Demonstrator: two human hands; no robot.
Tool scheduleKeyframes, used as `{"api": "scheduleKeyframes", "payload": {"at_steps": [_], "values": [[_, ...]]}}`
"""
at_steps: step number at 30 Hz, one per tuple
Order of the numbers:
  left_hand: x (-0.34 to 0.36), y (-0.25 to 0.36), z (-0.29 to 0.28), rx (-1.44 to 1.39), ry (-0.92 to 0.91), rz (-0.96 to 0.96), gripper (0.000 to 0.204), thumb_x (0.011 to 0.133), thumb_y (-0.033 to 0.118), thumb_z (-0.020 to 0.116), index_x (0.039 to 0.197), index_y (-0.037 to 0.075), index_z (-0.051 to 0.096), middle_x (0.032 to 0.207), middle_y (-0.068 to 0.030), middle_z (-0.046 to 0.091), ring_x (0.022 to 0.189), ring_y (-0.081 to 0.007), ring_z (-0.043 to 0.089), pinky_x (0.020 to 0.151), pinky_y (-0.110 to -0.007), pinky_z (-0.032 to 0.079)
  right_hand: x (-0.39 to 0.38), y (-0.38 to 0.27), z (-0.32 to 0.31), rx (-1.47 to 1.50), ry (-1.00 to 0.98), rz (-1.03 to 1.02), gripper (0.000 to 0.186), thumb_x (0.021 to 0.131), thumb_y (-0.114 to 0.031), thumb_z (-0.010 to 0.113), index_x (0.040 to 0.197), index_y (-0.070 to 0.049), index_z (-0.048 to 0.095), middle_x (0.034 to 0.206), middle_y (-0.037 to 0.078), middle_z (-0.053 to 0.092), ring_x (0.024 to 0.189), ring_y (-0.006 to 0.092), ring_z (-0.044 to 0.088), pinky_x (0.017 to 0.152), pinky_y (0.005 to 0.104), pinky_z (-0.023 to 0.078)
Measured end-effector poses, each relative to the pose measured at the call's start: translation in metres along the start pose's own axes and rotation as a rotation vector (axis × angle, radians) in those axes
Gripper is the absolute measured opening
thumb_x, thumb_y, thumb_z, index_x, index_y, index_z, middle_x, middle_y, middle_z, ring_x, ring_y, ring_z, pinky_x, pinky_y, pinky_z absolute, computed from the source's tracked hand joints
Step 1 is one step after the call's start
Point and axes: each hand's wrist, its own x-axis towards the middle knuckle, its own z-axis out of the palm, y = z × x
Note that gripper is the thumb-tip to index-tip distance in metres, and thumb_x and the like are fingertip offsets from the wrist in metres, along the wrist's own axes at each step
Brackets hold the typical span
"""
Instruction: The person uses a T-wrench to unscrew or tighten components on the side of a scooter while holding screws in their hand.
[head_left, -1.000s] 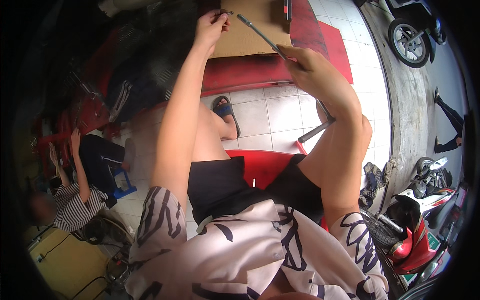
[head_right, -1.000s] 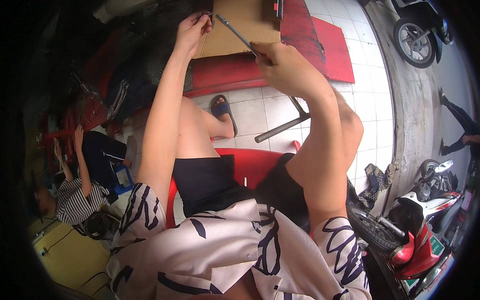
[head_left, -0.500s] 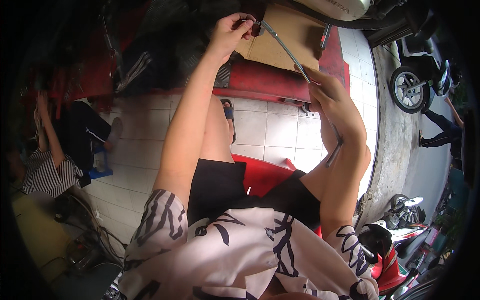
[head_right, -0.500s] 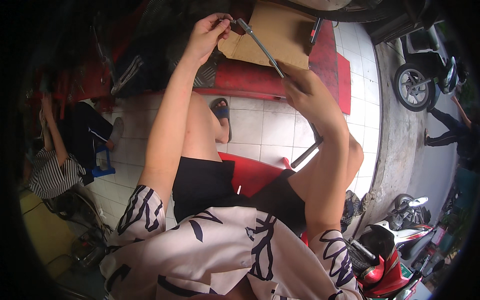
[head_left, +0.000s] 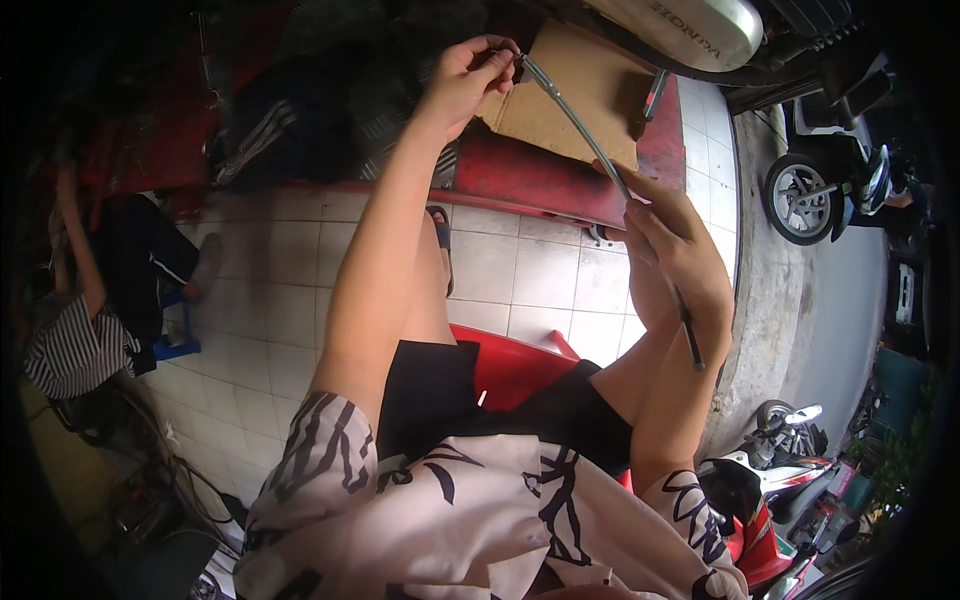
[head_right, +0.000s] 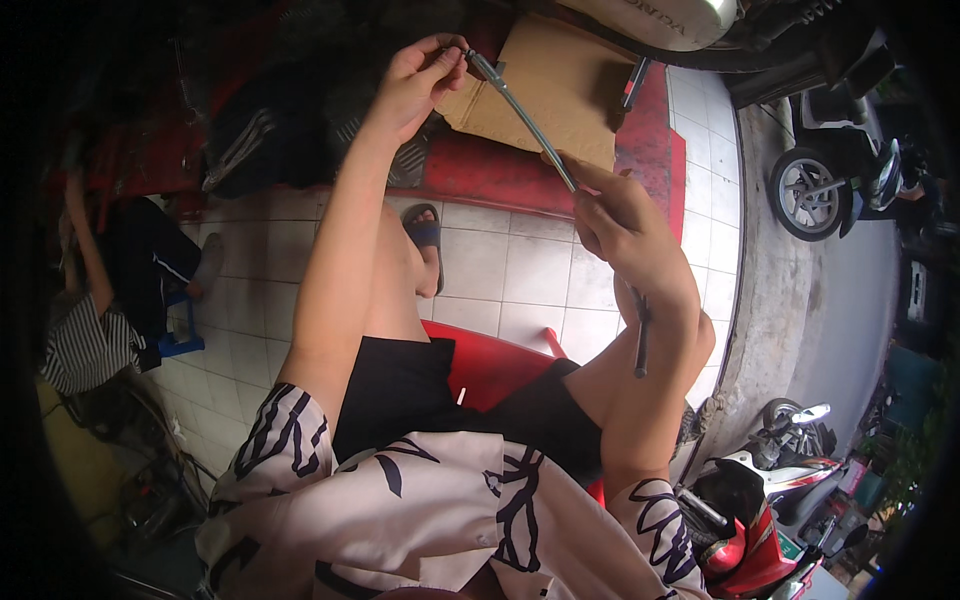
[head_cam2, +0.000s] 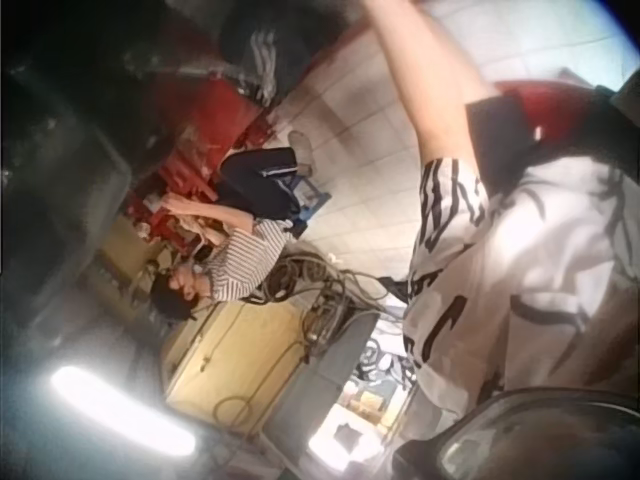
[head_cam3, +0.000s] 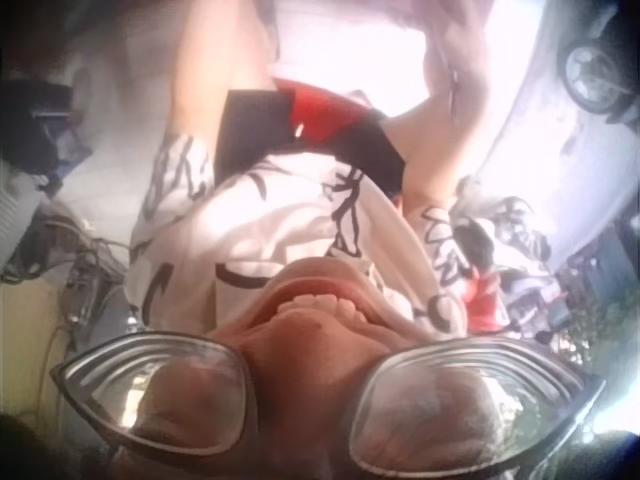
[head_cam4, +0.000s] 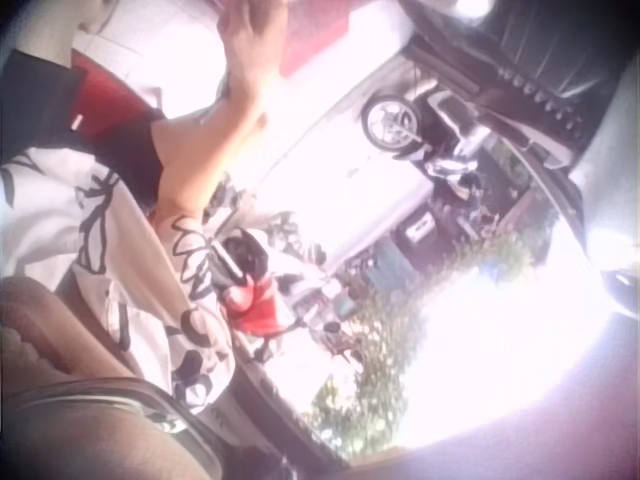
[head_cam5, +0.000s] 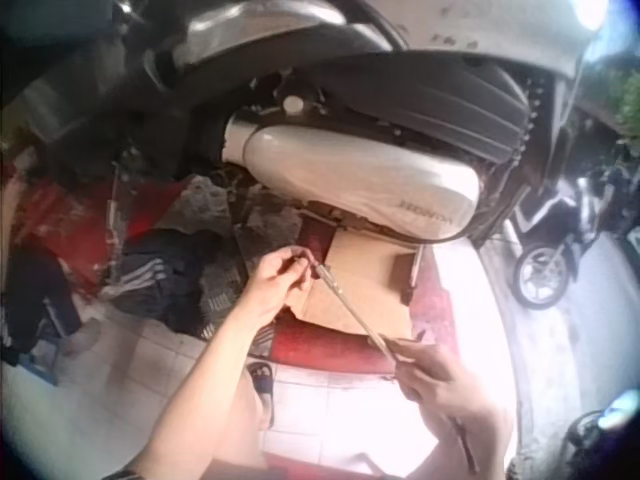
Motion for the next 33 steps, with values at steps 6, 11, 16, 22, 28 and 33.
{"api": "scheduleKeyframes", "payload": {"at_steps": [6, 11, 16, 22, 28, 33], "values": [[0.0, 0.011, -0.001, 0.197, -0.065, 0.034, 0.011, 0.095, 0.01, 0.057, 0.102, 0.003, 0.062, 0.078, 0.0022, 0.054, 0.069, -0.0053, 0.049, 0.064, -0.019, 0.043, -0.002, -0.002, 0.005, 0.033, 0.062, 0.027, 0.047, 0.09, -0.004, 0.042, 0.135, 0.007, 0.045, 0.057, -0.006, 0.032, 0.051, 0.0054, 0.03, 0.047, 0.0236, 0.024], [0.0, 0.02, -0.004, 0.353, -0.113, 0.086, 0.009, 0.095, 0.008, 0.056, 0.099, 0.004, 0.063, 0.078, 0.0026, 0.057, 0.066, -0.0042, 0.048, 0.061, -0.019, 0.041, -0.005, -0.014, 0.011, 0.047, 0.063, 0.066, 0.047, 0.088, -0.003, 0.043, 0.133, 0.007, 0.048, 0.058, -0.007, 0.032, 0.052, 0.0047, 0.028, 0.049, 0.0229, 0.021], [0.009, 0.029, 0.0, 0.494, -0.124, 0.184, 0.009, 0.094, 0.006, 0.056, 0.094, 0.002, 0.064, 0.076, 0.0022, 0.059, 0.065, -0.0036, 0.05, 0.062, -0.019, 0.044, -0.002, -0.024, 0.02, 0.091, 0.09, 0.079, 0.047, 0.087, -0.004, 0.044, 0.133, 0.006, 0.049, 0.058, -0.007, 0.032, 0.052, 0.0042, 0.027, 0.051, 0.0224, 0.02], [0.018, 0.028, 0.019, 0.405, 0.206, 0.352, 0.015, 0.094, 0.006, 0.055, 0.097, 0.002, 0.068, 0.082, -0.0014, 0.068, 0.071, -0.006, 0.062, 0.065, -0.021, 0.051, 0.02, -0.021, 0.045, 0.121, 0.12, -0.067, 0.045, 0.097, -0.009, 0.041, 0.139, 0.005, 0.04, 0.058, -0.007, 0.034, 0.05, 0.0046, 0.029, 0.047, 0.0216, 0.025], [0.031, 0.022, 0.042, 0.278, 0.328, 0.571, 0.019, 0.094, 0.003, 0.05, 0.106, -0.001, 0.064, 0.092, -0.0076, 0.068, 0.077, -0.0129, 0.067, 0.067, -0.024, 0.053, 0.049, -0.016, 0.07, 0.172, 0.186, -0.14, 0.046, 0.099, -0.011, 0.042, 0.143, 0.002, 0.036, 0.057, -0.004, 0.039, 0.047, 0.006, 0.036, 0.045, 0.0219, 0.028], [0.039, 0.012, 0.042, 0.172, 0.304, 0.64, 0.022, 0.094, 0.002, 0.051, 0.112, -0.006, 0.058, 0.098, -0.0123, 0.067, 0.079, -0.0172, 0.069, 0.07, -0.028, 0.056, 0.057, -0.015, 0.076, 0.13, 0.179, -0.155, 0.055, 0.098, -0.023, 0.047, 0.144, 0.003, 0.032, 0.058, -0.002, 0.045, 0.047, 0.0047, 0.04, 0.042, 0.0191, 0.03]]}}
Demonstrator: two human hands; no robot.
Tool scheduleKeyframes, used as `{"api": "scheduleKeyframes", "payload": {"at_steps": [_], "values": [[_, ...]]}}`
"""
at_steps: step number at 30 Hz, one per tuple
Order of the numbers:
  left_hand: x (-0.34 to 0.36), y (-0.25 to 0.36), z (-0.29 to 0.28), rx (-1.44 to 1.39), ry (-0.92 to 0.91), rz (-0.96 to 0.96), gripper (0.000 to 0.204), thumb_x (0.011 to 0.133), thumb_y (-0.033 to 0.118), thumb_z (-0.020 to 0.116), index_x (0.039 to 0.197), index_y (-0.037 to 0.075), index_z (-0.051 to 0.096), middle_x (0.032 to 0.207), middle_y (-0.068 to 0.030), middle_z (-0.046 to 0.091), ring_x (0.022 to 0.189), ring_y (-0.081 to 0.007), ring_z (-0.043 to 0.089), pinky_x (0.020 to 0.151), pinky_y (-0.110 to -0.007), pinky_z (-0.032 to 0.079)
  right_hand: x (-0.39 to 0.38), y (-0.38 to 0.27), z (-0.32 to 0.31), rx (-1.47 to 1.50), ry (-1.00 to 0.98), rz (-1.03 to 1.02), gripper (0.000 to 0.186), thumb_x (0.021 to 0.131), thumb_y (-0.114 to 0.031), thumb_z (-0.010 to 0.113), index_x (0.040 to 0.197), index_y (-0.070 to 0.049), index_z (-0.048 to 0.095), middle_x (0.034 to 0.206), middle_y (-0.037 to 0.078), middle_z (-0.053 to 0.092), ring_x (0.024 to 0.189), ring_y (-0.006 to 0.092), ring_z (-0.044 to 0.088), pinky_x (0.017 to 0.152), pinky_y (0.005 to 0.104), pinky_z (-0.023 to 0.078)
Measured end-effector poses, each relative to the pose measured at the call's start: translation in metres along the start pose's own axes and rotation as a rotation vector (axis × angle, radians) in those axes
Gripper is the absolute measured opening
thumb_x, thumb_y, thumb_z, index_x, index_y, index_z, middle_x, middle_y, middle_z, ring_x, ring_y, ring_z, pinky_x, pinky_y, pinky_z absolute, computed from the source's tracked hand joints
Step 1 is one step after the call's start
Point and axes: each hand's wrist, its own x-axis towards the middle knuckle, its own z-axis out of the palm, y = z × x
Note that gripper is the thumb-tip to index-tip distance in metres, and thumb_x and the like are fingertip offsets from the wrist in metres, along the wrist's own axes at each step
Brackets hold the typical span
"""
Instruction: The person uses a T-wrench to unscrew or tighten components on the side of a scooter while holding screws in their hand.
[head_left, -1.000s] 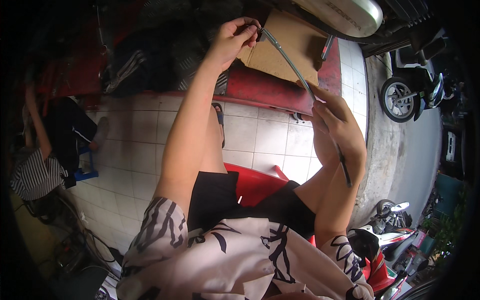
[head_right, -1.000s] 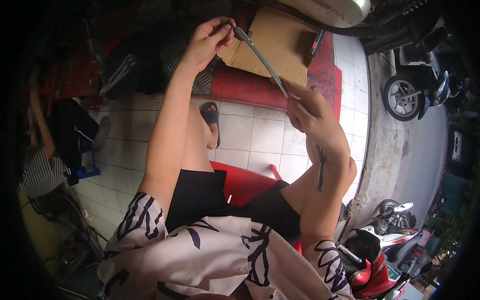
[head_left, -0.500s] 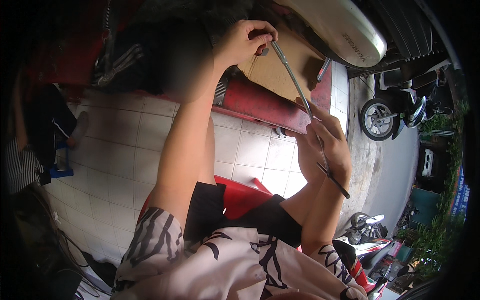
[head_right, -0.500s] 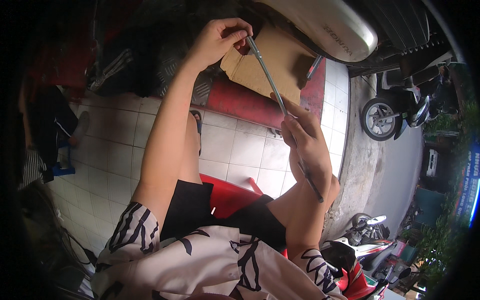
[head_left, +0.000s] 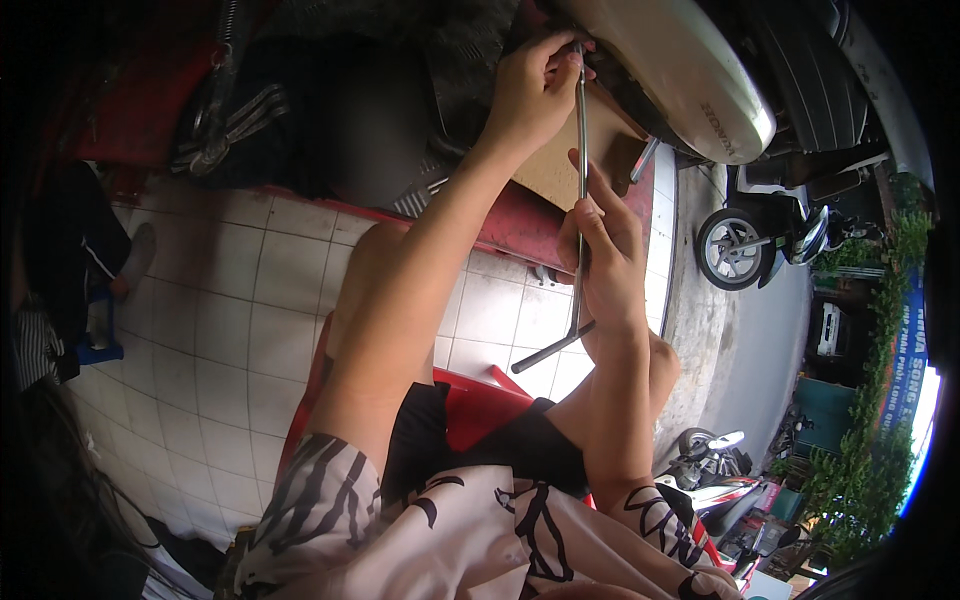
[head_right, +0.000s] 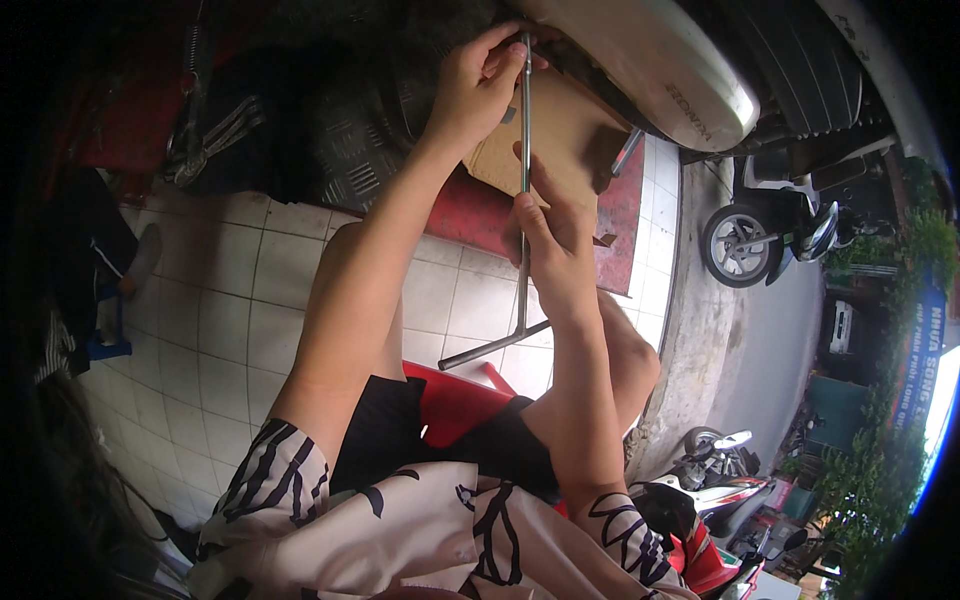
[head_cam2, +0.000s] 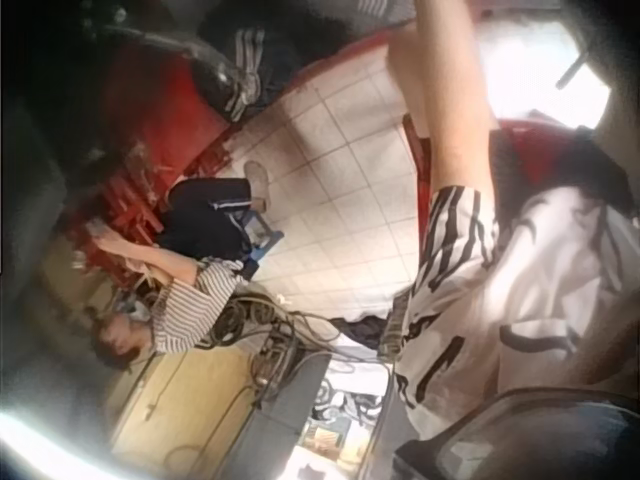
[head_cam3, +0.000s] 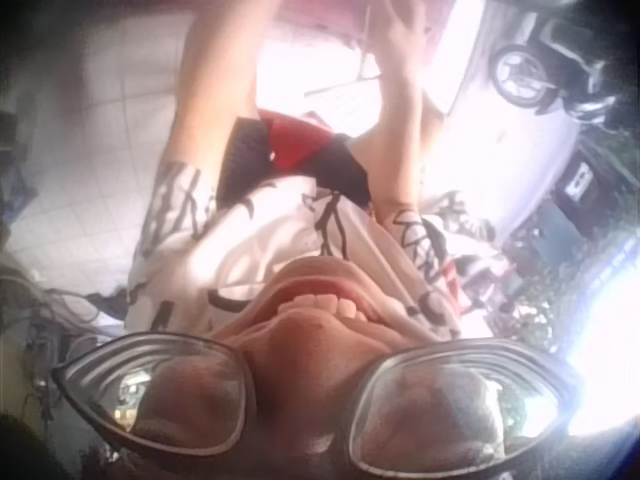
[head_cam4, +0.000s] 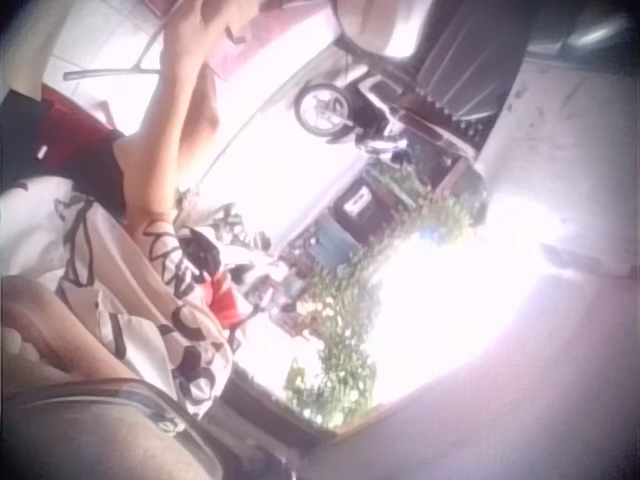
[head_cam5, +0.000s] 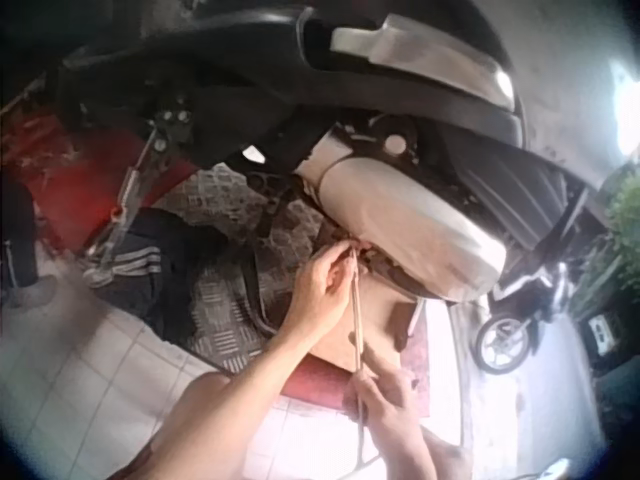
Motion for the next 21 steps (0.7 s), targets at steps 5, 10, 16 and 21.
{"api": "scheduleKeyframes", "payload": {"at_steps": [5, 10, 16, 21], "values": [[-0.002, 0.007, 0.0, -0.134, 0.082, -0.069, 0.021, 0.096, 0.007, 0.051, 0.111, -0.005, 0.058, 0.101, -0.0122, 0.067, 0.086, -0.0164, 0.066, 0.075, -0.027, 0.053, 0.0, -0.008, 0.011, 0.011, 0.007, 0.036, 0.051, 0.099, -0.018, 0.045, 0.144, 0.002, 0.032, 0.055, -0.002, 0.045, 0.046, 0.0059, 0.041, 0.043, 0.0204, 0.03], [-0.006, 0.022, -0.014, -0.328, -0.008, -0.505, 0.025, 0.096, 0.021, 0.055, 0.105, -0.001, 0.061, 0.095, -0.0112, 0.067, 0.085, -0.0189, 0.066, 0.073, -0.027, 0.051, 0.016, -0.007, 0.02, 0.182, -0.008, -0.003, 0.05, 0.101, -0.018, 0.044, 0.145, 0.001, 0.032, 0.057, -0.001, 0.046, 0.047, 0.0065, 0.042, 0.043, 0.0211, 0.031], [-0.013, 0.032, -0.031, -0.635, -0.187, -0.787, 0.03, 0.094, 0.03, 0.059, 0.096, 0.001, 0.063, 0.086, -0.0073, 0.065, 0.075, -0.0172, 0.062, 0.072, -0.027, 0.048, 0.021, -0.015, 0.032, 0.438, -0.034, 0.048, 0.041, 0.1, -0.024, 0.047, 0.132, 0.002, 0.045, 0.061, 0.0, 0.05, 0.048, 0.0071, 0.044, 0.044, 0.021, 0.034], [-0.001, 0.035, -0.034, -0.657, -0.067, -0.899, 0.019, 0.087, 0.019, 0.069, 0.087, 0.0, 0.065, 0.077, -0.0058, 0.064, 0.067, -0.0143, 0.06, 0.065, -0.028, 0.048, -0.002, -0.03, 0.022, 0.272, -0.139, 0.215, 0.03, 0.096, -0.026, 0.058, 0.102, 0.004, 0.056, 0.061, -0.001, 0.049, 0.048, 0.0061, 0.041, 0.043, 0.0203, 0.03]]}}
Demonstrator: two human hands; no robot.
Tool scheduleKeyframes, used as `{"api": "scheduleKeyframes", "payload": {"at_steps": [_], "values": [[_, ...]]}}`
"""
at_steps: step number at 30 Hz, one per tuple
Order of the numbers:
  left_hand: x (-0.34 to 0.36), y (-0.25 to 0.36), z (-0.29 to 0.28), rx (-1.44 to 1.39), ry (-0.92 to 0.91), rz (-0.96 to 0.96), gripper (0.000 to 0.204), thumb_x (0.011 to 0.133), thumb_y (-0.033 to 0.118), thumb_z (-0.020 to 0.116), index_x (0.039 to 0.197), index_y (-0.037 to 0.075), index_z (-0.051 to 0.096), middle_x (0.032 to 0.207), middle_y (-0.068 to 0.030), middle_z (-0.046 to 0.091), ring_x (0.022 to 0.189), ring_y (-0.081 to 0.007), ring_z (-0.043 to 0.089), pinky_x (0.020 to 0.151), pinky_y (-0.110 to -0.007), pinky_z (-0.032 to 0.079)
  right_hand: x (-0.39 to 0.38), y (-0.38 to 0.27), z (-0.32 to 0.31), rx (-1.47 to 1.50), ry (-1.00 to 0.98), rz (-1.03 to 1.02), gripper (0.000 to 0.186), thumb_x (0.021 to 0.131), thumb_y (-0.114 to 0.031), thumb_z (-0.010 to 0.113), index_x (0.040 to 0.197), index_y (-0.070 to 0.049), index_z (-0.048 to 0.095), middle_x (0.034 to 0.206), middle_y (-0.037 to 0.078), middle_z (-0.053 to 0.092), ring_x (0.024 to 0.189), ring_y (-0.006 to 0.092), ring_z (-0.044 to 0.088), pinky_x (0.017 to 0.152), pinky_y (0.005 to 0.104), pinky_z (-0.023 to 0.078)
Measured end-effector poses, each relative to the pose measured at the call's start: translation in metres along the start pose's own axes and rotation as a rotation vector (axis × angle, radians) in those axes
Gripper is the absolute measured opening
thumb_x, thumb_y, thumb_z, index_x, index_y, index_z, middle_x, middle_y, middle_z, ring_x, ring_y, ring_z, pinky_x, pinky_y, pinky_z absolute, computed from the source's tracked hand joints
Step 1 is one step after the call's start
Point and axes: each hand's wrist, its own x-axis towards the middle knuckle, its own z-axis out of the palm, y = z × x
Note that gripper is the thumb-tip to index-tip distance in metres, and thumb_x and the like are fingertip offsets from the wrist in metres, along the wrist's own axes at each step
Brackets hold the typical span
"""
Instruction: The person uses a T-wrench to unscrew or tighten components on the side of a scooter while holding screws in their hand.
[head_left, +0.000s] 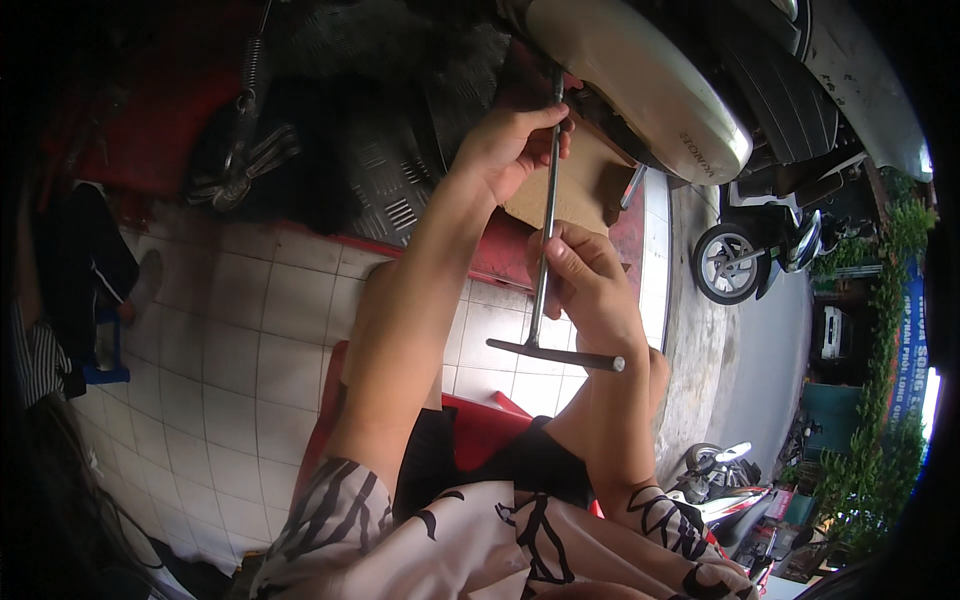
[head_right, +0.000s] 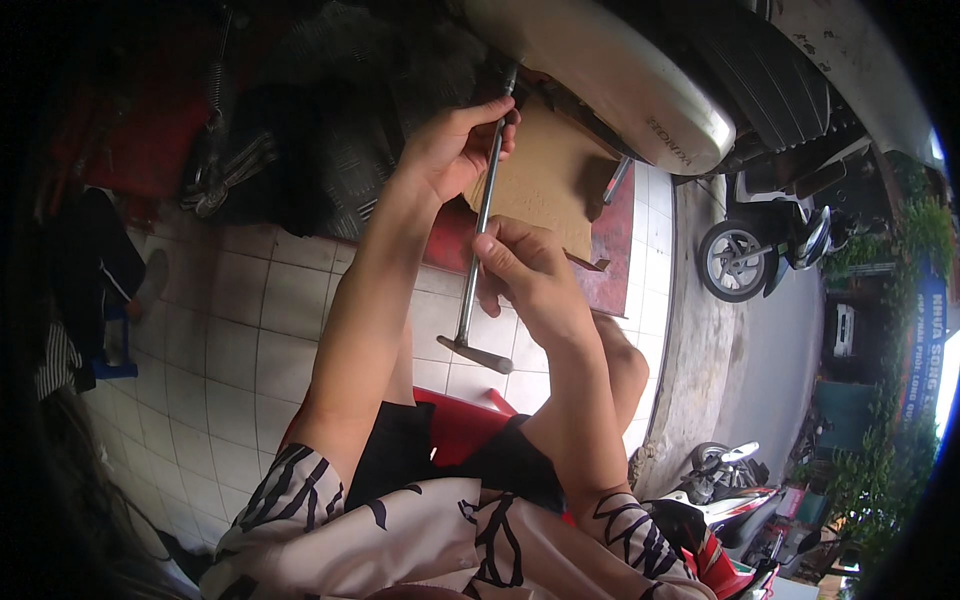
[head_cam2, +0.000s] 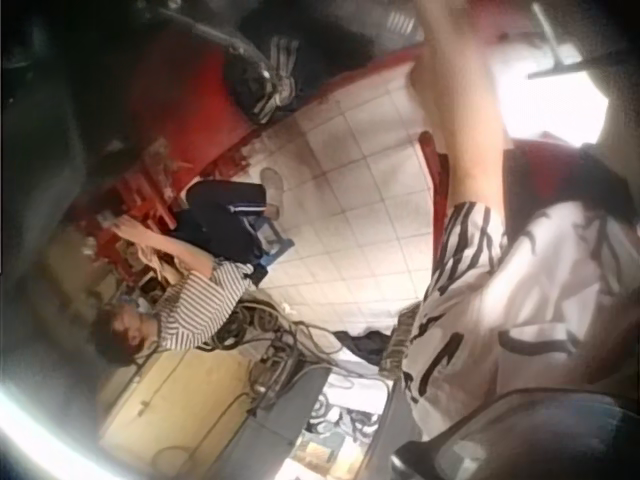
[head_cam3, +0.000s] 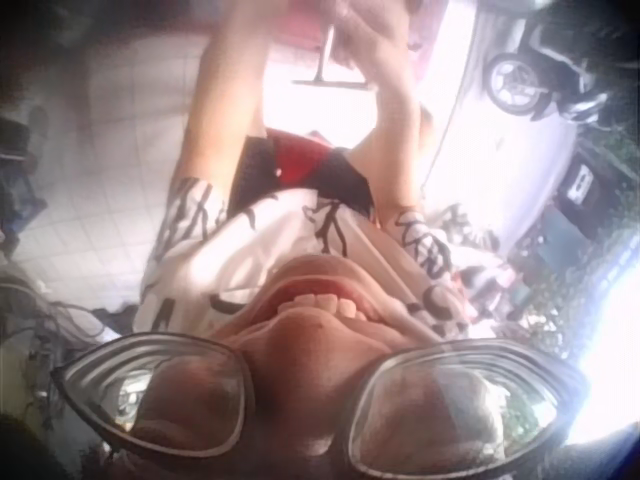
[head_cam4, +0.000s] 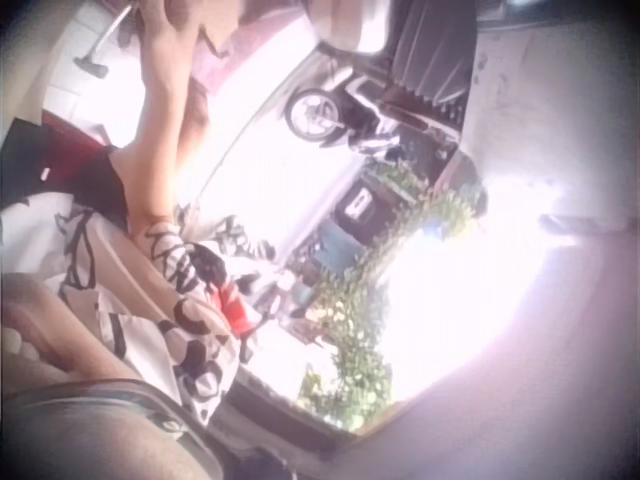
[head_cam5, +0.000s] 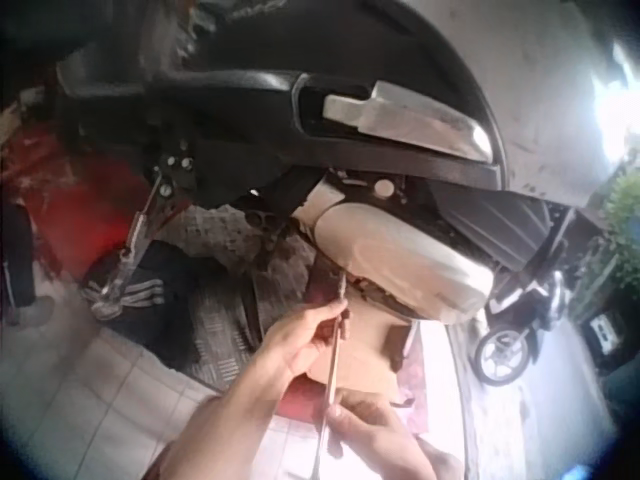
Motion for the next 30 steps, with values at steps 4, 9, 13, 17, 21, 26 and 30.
{"api": "scheduleKeyframes", "payload": {"at_steps": [4, 9, 13, 17, 21, 26, 30], "values": [[-0.006, 0.005, 0.005, 0.299, 0.101, 0.038, 0.023, 0.087, 0.021, 0.069, 0.09, -0.002, 0.066, 0.075, -0.005, 0.065, 0.066, -0.0122, 0.06, 0.061, -0.027, 0.048, -0.012, -0.005, -0.011, -0.097, -0.253, 0.126, 0.028, 0.093, -0.025, 0.063, 0.091, 0.003, 0.056, 0.059, -0.003, 0.045, 0.048, 0.0034, 0.034, 0.043, 0.0203, 0.024], [-0.036, 0.042, 0.018, 0.996, 0.093, 0.139, 0.035, 0.092, 0.031, 0.063, 0.099, -0.003, 0.067, 0.07, -0.0018, 0.064, 0.061, -0.008, 0.056, 0.056, -0.023, 0.044, -0.001, 0.004, -0.016, 0.01, -0.295, 0.114, 0.023, 0.093, -0.022, 0.062, 0.092, -0.001, 0.056, 0.056, -0.003, 0.043, 0.045, 0.0041, 0.031, 0.041, 0.0204, 0.02], [-0.113, 0.086, 0.02, 1.121, 0.463, 0.016, 0.047, 0.098, 0.041, 0.05, 0.107, -0.002, 0.066, 0.064, -0.0005, 0.059, 0.052, -0.0053, 0.049, 0.048, -0.02, 0.039, 0.001, 0.002, -0.016, 0.304, -0.389, 0.058, 0.02, 0.096, -0.021, 0.057, 0.093, -0.002, 0.055, 0.057, -0.004, 0.044, 0.045, 0.0038, 0.031, 0.041, 0.0196, 0.021], [-0.19, 0.047, 0.043, 0.676, 0.629, 0.213, 0.058, 0.1, 0.048, 0.041, 0.119, -0.004, 0.058, 0.061, -0.002, 0.056, 0.049, -0.0057, 0.047, 0.045, -0.02, 0.037, 0.007, -0.006, -0.016, 0.446, -0.518, 0.007, 0.019, 0.099, -0.02, 0.052, 0.094, -0.001, 0.055, 0.06, -0.005, 0.043, 0.047, 0.0039, 0.03, 0.044, 0.0202, 0.023], [-0.22, 0.001, 0.125, 0.555, 0.156, 0.396, 0.057, 0.101, 0.044, 0.041, 0.134, -0.003, 0.046, 0.058, -0.0044, 0.055, 0.045, -0.0082, 0.048, 0.045, -0.022, 0.039, 0.021, -0.002, -0.015, 0.452, -0.56, -0.044, 0.019, 0.098, -0.021, 0.053, 0.097, -0.001, 0.055, 0.06, -0.006, 0.041, 0.048, 0.0034, 0.029, 0.044, 0.0188, 0.022], [-0.231, -0.027, 0.107, 1.344, 0.101, 0.141, 0.052, 0.1, 0.032, 0.047, 0.139, -0.003, 0.04, 0.056, -0.0061, 0.056, 0.044, -0.0095, 0.051, 0.044, -0.024, 0.042, 0.029, -0.001, -0.01, 0.359, -0.541, -0.09, 0.019, 0.095, -0.02, 0.058, 0.094, -0.001, 0.059, 0.058, -0.005, 0.044, 0.048, 0.0037, 0.031, 0.044, 0.0193, 0.023], [-0.235, -0.014, 0.111, 1.388, 0.451, 0.263, 0.047, 0.095, 0.023, 0.055, 0.128, -0.009, 0.05, 0.052, -0.0104, 0.057, 0.044, -0.0161, 0.058, 0.045, -0.028, 0.045, 0.038, 0.009, -0.009, 0.415, -0.496, -0.033, 0.017, 0.096, -0.017, 0.055, 0.096, 0.0, 0.058, 0.06, -0.005, 0.045, 0.049, 0.0041, 0.032, 0.045, 0.0189, 0.025]]}}
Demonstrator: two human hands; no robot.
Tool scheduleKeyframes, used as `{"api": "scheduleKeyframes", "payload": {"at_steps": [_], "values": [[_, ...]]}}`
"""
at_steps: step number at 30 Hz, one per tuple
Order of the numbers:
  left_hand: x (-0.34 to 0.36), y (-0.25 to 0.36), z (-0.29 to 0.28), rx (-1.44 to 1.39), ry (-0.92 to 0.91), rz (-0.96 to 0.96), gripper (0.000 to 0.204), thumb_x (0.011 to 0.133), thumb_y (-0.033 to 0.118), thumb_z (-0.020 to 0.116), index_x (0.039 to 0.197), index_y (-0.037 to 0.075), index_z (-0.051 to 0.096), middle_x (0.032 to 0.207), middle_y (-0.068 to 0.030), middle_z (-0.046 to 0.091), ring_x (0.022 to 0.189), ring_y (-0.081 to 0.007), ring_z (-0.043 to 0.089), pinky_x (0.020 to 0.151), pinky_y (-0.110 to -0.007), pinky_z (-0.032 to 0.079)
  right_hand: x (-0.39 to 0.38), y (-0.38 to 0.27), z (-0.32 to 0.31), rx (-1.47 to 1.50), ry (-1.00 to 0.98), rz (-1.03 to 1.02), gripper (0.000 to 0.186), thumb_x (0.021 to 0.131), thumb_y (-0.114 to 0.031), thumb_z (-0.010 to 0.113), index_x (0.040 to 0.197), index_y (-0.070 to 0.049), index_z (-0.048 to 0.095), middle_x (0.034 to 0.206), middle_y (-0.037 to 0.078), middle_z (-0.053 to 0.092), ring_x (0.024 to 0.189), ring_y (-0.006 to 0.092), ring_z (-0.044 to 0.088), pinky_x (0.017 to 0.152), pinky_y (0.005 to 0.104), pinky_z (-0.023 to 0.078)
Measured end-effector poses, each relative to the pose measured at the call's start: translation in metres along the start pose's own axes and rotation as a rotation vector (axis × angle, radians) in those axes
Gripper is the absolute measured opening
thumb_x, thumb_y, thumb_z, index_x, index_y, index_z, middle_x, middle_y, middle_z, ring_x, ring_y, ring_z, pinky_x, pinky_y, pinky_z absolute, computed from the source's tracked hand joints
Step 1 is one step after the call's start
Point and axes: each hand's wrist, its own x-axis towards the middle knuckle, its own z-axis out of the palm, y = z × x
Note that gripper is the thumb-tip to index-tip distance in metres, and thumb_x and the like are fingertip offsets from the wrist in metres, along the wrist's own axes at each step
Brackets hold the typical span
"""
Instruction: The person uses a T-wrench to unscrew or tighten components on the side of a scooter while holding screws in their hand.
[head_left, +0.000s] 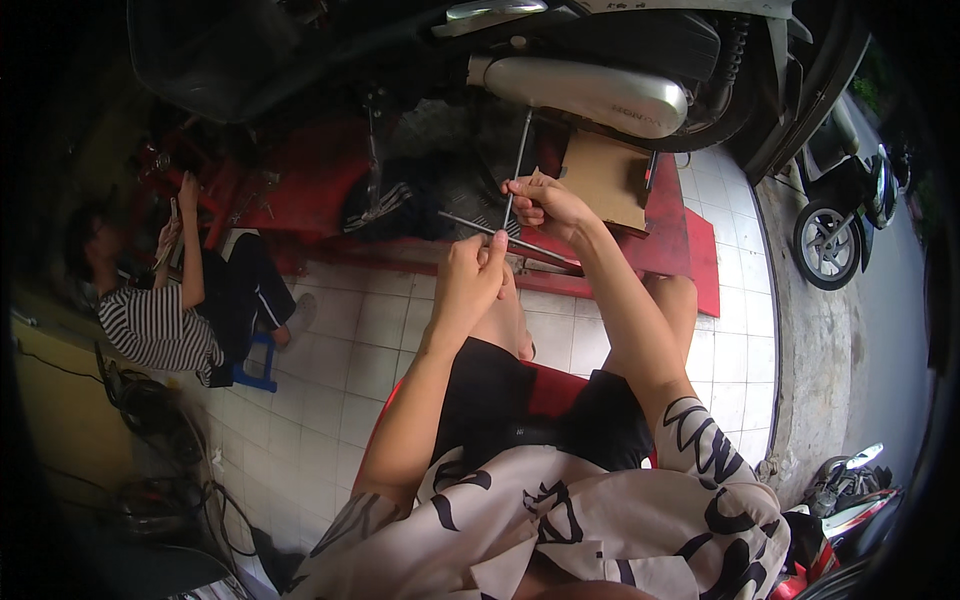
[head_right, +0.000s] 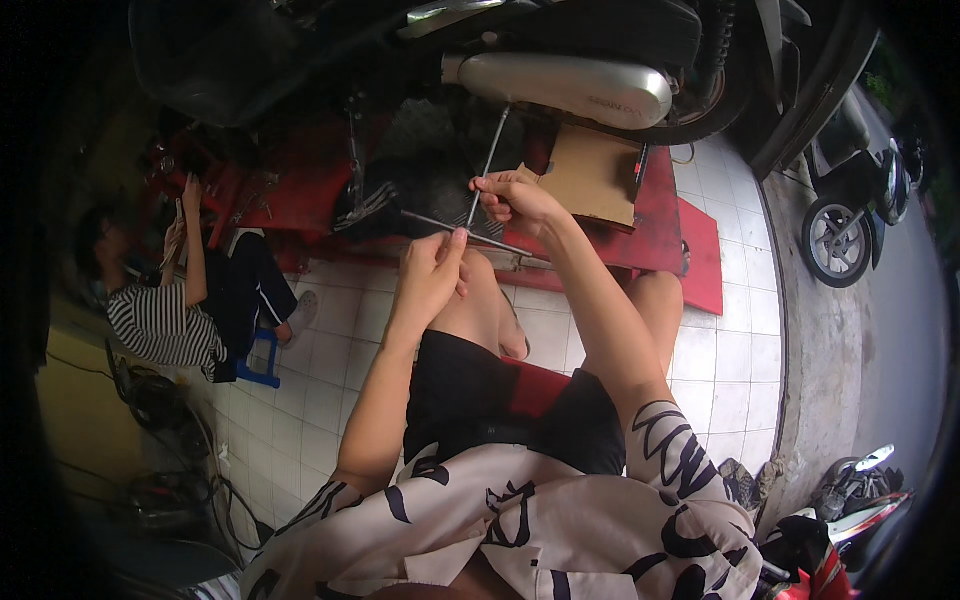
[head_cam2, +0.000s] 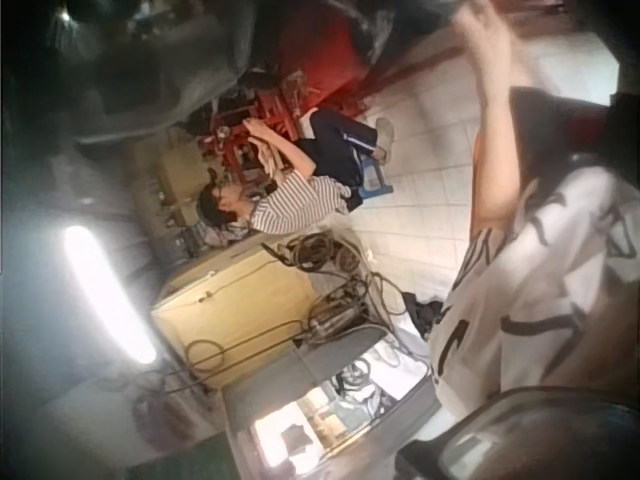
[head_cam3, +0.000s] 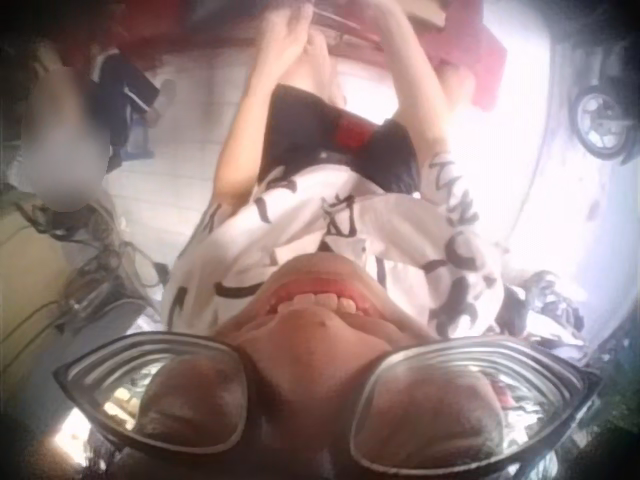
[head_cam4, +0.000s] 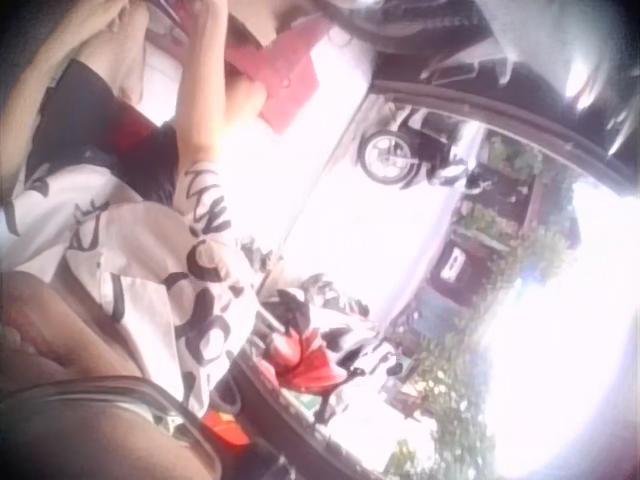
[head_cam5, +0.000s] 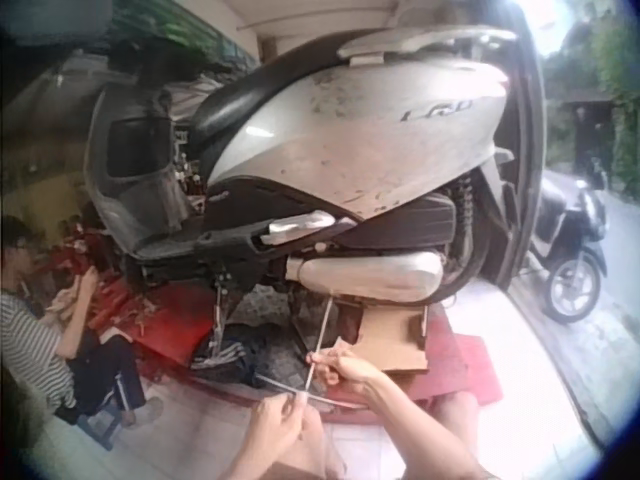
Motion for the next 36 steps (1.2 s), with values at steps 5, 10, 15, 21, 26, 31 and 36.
{"api": "scheduleKeyframes", "payload": {"at_steps": [5, 10, 15, 21, 26, 31, 36], "values": [[-0.013, 0.005, 0.015, 0.19, -0.115, 0.297, 0.046, 0.096, 0.023, 0.056, 0.131, -0.006, 0.05, 0.056, -0.0071, 0.058, 0.042, -0.0117, 0.054, 0.045, -0.026, 0.044, 0.016, 0.009, 0.002, 0.054, -0.057, -0.036, 0.014, 0.098, -0.014, 0.052, 0.098, 0.0, 0.057, 0.061, -0.005, 0.044, 0.05, 0.0043, 0.033, 0.046, 0.0196, 0.027], [-0.01, -0.006, 0.005, 0.065, 0.023, 0.041, 0.049, 0.096, 0.022, 0.056, 0.128, -0.013, 0.047, 0.058, -0.0068, 0.058, 0.045, -0.0109, 0.057, 0.045, -0.026, 0.044, 0.01, -0.006, 0.01, 0.068, 0.049, -0.085, 0.015, 0.096, -0.015, 0.055, 0.094, 0.0, 0.056, 0.06, -0.003, 0.045, 0.05, 0.0041, 0.032, 0.047, 0.0191, 0.028], [-0.008, 0.016, 0.001, -0.088, 0.028, 0.16, 0.054, 0.096, 0.018, 0.056, 0.14, -0.007, 0.036, 0.055, -0.0032, 0.057, 0.044, -0.0077, 0.051, 0.045, -0.023, 0.043, 0.011, -0.008, 0.007, 0.105, 0.007, -0.097, 0.015, 0.096, -0.015, 0.056, 0.098, 0.0, 0.056, 0.061, -0.003, 0.045, 0.051, 0.004, 0.032, 0.047, 0.0188, 0.027], [-0.014, 0.001, -0.004, 0.166, -0.231, -0.043, 0.047, 0.088, 0.019, 0.066, 0.129, -0.001, 0.055, 0.054, -0.0092, 0.055, 0.045, -0.0126, 0.053, 0.047, -0.029, 0.044, 0.008, -0.009, 0.003, 0.091, 0.051, -0.065, 0.015, 0.097, -0.014, 0.054, 0.1, 0.001, 0.056, 0.06, -0.004, 0.041, 0.05, 0.0039, 0.03, 0.047, 0.0207, 0.026], [-0.01, 0.018, 0.01, -0.132, 0.071, 0.341, 0.046, 0.088, 0.012, 0.064, 0.131, -0.001, 0.053, 0.06, -0.0047, 0.059, 0.049, -0.0052, 0.051, 0.049, -0.022, 0.044, 0.012, -0.01, 0.009, 0.127, 0.014, -0.115, 0.017, 0.098, -0.015, 0.052, 0.104, 0.001, 0.055, 0.06, -0.005, 0.04, 0.048, 0.0034, 0.028, 0.046, 0.0197, 0.025], [-0.007, -0.007, 0.005, 0.234, -0.102, 0.227, 0.047, 0.09, 0.014, 0.063, 0.133, 0.0, 0.051, 0.06, -0.007, 0.059, 0.05, -0.0054, 0.05, 0.051, -0.022, 0.042, 0.012, -0.011, 0.007, 0.12, 0.032, -0.11, 0.018, 0.098, -0.014, 0.051, 0.106, 0.002, 0.054, 0.061, -0.005, 0.04, 0.049, 0.004, 0.028, 0.047, 0.0203, 0.026], [-0.008, 0.015, 0.013, 0.059, -0.082, 0.284, 0.046, 0.09, 0.014, 0.063, 0.13, -0.005, 0.051, 0.06, -0.0068, 0.06, 0.051, -0.0052, 0.052, 0.052, -0.022, 0.042, 0.012, -0.015, 0.002, 0.107, -0.003, -0.117, 0.02, 0.098, -0.014, 0.051, 0.107, 0.004, 0.054, 0.06, -0.004, 0.042, 0.05, 0.0042, 0.031, 0.047, 0.0201, 0.028]]}}
